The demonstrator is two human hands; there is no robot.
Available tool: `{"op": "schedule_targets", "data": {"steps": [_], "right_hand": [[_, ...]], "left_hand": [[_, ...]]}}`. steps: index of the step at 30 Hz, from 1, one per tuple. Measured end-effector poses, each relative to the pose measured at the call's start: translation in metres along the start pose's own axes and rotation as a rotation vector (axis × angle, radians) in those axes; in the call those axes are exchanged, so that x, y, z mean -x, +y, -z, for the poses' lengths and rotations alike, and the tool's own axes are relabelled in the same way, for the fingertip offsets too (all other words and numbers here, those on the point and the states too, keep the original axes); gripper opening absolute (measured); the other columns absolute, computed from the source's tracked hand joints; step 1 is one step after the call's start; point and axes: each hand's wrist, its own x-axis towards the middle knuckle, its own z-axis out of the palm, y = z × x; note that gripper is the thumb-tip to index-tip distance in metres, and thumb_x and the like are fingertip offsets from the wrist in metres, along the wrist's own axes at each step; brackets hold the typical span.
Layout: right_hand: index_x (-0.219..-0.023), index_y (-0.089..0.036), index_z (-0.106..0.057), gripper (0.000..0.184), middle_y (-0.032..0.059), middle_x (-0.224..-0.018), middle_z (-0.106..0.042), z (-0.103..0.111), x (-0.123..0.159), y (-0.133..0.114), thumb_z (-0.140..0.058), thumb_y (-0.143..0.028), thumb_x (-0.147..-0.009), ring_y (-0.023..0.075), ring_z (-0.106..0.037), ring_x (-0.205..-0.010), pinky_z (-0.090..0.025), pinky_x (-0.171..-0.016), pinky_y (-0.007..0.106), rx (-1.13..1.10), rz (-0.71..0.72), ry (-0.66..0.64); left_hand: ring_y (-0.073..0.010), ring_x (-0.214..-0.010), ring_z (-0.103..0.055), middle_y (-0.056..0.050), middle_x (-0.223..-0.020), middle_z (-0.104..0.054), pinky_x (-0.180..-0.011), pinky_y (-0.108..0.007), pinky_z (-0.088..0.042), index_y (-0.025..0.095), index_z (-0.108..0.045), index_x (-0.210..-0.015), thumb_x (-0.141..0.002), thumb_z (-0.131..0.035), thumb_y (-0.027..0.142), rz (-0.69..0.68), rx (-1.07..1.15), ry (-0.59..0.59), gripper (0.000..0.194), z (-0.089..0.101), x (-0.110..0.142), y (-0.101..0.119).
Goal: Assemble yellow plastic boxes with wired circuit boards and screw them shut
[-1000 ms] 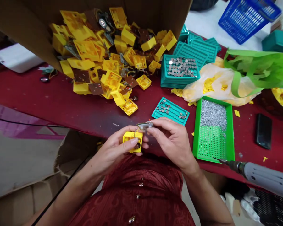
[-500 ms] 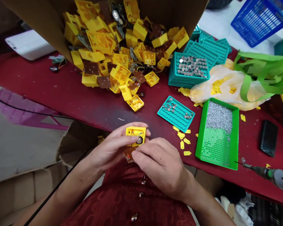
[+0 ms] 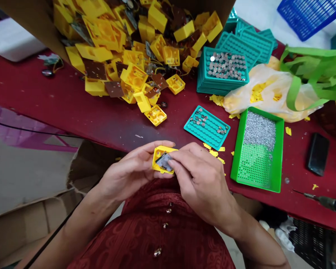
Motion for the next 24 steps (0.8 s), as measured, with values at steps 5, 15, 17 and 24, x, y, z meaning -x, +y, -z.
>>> {"op": "schedule_targets", "data": {"steps": [5,15,17,24], "right_hand": [[-0.100,-0.014,-0.070,0.013,0.0035,-0.090,-0.071,0.004,-0.006,0.001,-0.062,-0.010,-0.090,0.0107,-0.065,-0.081,-0.051,-0.075,0.023,0.034,0.015,-0.051],[-0.086,-0.017,-0.066,0.018,0.0050,-0.087,-0.071,0.008,-0.018,0.009,-0.052,-0.009,-0.093,0.0153,-0.066,-0.081,-0.054,-0.073,0.029,0.113,0.178,-0.161],[-0.084,-0.018,-0.066,0.018,0.0051,-0.086,-0.071,0.007,-0.019,0.011,-0.053,-0.009,-0.092,0.0156,-0.066,-0.081,-0.054,-0.072,0.029,0.129,0.182,-0.173],[-0.085,-0.013,-0.069,0.019,0.0078,-0.083,-0.070,-0.002,-0.015,0.011,-0.051,-0.011,-0.094,0.0166,-0.064,-0.077,-0.052,-0.068,0.029,0.182,0.205,-0.137]], "left_hand": [[-0.0109,-0.085,-0.065,0.000,-0.099,-0.069,-0.078,-0.021,-0.053,0.019,-0.067,-0.106,-0.065,-0.079,0.003,-0.089,-0.109,0.023,0.046,-0.004,-0.001,-0.002],[-0.0134,-0.091,-0.064,-0.003,-0.102,-0.069,-0.083,-0.025,-0.050,0.019,-0.063,-0.117,-0.073,-0.075,0.005,-0.092,-0.210,0.037,0.048,-0.006,-0.002,-0.003],[-0.0136,-0.093,-0.064,-0.003,-0.104,-0.070,-0.084,-0.025,-0.050,0.019,-0.063,-0.118,-0.072,-0.075,0.005,-0.085,-0.212,0.042,0.050,-0.006,-0.002,-0.002],[-0.0150,-0.096,-0.064,-0.006,-0.109,-0.068,-0.085,-0.027,-0.054,0.018,-0.062,-0.123,-0.078,-0.077,0.019,-0.117,-0.282,0.081,0.048,-0.003,0.002,-0.002]]}}
